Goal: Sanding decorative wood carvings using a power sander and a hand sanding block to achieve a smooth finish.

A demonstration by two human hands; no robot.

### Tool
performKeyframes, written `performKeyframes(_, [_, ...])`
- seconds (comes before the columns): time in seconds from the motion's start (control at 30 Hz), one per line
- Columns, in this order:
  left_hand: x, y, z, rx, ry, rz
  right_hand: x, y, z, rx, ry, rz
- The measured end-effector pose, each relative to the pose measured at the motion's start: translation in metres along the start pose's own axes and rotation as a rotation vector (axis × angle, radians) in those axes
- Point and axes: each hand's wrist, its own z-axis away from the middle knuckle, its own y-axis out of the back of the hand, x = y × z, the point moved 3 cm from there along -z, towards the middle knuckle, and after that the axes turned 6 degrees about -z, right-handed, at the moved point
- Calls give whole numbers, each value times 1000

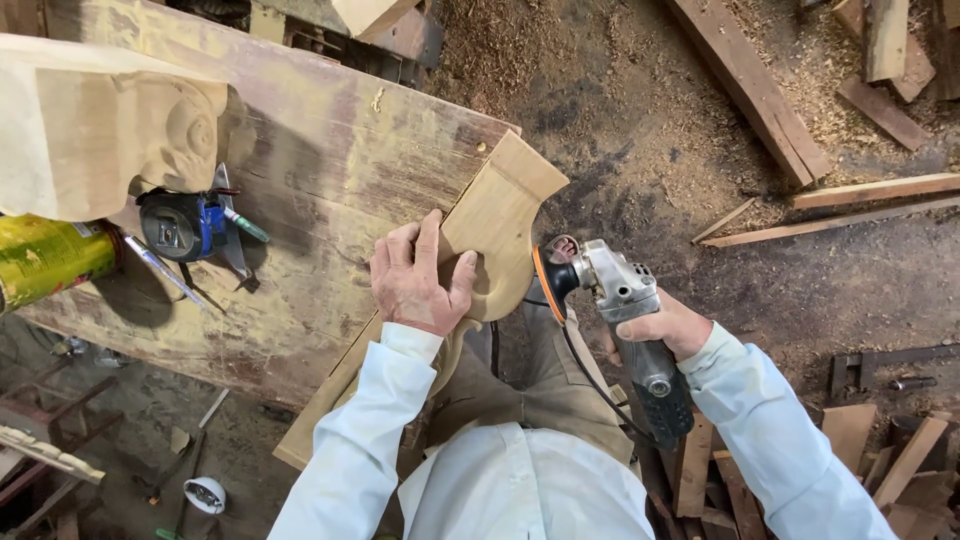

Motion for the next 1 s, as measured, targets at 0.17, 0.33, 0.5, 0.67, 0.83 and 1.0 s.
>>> performKeyframes(0.17, [1,1,-3,0,-13,-3,2,9,-7,-14,31,-19])
performKeyframes(0.33, [1,-1,-2,8,-16,3,6,11,-7,-27,16,16])
performKeyframes(0.5, [2,0,-4,8,-18,-7,-6,6,-4,-52,24,29])
performKeyframes(0.67, [0,-1,-3,6,-9,7,18,26,-13,-35,33,22])
performKeyframes(0.83, [1,1,-3,-4,-8,-3,2,10,-6,-95,60,21])
performKeyframes(1.0, [0,0,0,1,-15,7,20,22,-15,-36,91,-36])
